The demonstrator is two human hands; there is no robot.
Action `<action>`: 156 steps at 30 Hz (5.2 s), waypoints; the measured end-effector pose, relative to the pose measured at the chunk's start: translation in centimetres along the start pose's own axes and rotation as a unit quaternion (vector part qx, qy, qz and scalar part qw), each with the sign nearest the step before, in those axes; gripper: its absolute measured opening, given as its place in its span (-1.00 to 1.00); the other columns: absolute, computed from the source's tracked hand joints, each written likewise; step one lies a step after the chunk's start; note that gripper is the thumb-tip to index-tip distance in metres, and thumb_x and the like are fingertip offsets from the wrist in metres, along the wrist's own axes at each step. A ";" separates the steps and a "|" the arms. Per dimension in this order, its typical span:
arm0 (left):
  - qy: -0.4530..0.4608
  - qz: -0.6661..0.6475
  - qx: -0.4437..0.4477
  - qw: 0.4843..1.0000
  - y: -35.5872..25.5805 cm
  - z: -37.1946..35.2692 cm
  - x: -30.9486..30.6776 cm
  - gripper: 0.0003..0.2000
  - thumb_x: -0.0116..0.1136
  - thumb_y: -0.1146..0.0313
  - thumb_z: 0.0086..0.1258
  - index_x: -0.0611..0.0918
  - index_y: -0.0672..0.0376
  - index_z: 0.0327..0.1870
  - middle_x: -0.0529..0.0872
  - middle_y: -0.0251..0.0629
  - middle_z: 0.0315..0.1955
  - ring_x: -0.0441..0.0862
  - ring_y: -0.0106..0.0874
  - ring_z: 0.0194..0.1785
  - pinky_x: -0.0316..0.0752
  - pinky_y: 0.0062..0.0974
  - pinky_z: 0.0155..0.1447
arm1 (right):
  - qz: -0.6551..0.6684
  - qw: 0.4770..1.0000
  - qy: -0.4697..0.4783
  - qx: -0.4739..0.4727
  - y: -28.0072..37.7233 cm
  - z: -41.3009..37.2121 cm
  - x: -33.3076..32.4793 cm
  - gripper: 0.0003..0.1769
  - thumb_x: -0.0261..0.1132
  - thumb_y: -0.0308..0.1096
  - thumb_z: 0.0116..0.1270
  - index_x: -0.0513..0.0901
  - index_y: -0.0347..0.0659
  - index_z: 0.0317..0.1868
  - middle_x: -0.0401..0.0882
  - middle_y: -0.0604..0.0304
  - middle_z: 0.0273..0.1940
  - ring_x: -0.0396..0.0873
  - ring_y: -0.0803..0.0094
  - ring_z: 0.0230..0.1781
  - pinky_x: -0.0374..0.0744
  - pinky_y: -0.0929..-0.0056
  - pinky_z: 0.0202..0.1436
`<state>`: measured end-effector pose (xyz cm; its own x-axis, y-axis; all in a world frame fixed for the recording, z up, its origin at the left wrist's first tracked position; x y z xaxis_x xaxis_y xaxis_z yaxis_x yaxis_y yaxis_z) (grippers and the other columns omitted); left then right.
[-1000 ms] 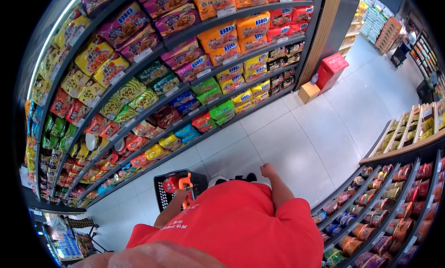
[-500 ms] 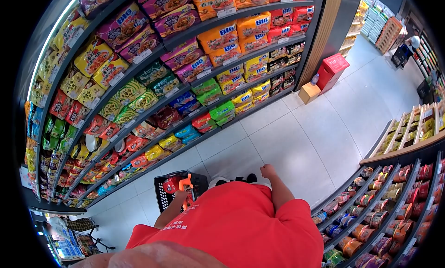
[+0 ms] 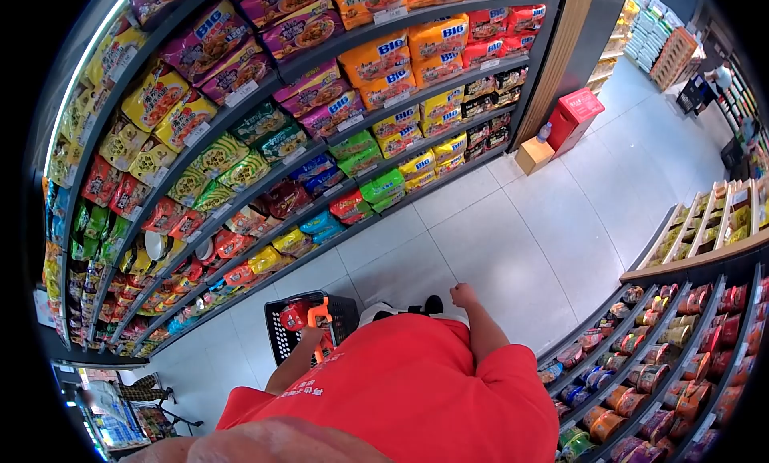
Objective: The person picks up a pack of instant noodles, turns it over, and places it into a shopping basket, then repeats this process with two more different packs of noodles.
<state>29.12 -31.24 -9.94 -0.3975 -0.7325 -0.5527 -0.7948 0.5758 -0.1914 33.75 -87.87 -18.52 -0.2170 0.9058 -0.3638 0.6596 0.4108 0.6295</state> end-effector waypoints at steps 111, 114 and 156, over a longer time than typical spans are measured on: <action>-0.281 -0.037 0.025 0.959 -16.1 -5.9 9.6 -0.48 0.10 -0.09 0.37 0.64 0.22 0.05 0.74 0.10 -0.23 0.71 0.06 -0.11 0.62 -0.08 -0.06 | -0.187 0.969 0.118 -0.111 27.2 24.0 -20.9 -0.62 0.12 -0.19 0.33 0.64 -0.41 -0.30 0.68 0.01 -0.42 0.68 0.34 -0.49 0.66 0.37 -0.42; -0.279 -0.065 -0.008 0.958 -19.2 -7.5 11.4 -0.55 0.11 0.04 0.35 0.65 0.29 -0.02 0.74 0.12 -0.21 0.71 0.05 -0.09 0.61 -0.07 -0.03 | -0.209 0.965 0.128 -0.088 24.7 25.3 -23.0 -0.64 0.12 -0.20 0.32 0.64 -0.39 -0.33 0.66 0.04 -0.45 0.67 0.33 -0.50 0.65 0.38 -0.43; -0.252 -0.122 0.109 0.954 -33.7 -15.9 18.0 -0.68 0.04 0.23 0.44 0.47 0.23 0.08 0.73 -0.04 -0.32 0.71 -0.05 -0.27 0.57 -0.10 -0.23 | -0.248 0.922 0.293 -0.055 18.2 20.1 -20.7 -0.73 0.19 -0.26 0.41 0.59 -0.36 -0.19 0.66 0.06 -0.34 0.66 0.36 -0.48 0.65 0.45 -0.47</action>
<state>41.42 -69.59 -0.52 0.1017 -0.6186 -0.7791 -0.6993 0.5126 -0.4982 64.77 -101.26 -13.34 -0.8446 0.4913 -0.2127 0.3046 0.7677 0.5638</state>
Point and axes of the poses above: each hand's wrist, its own z-axis towards the middle knuckle, its own x-axis out of the palm, y = z × x, the point moved 6 cm from there along z, towards the middle knuckle
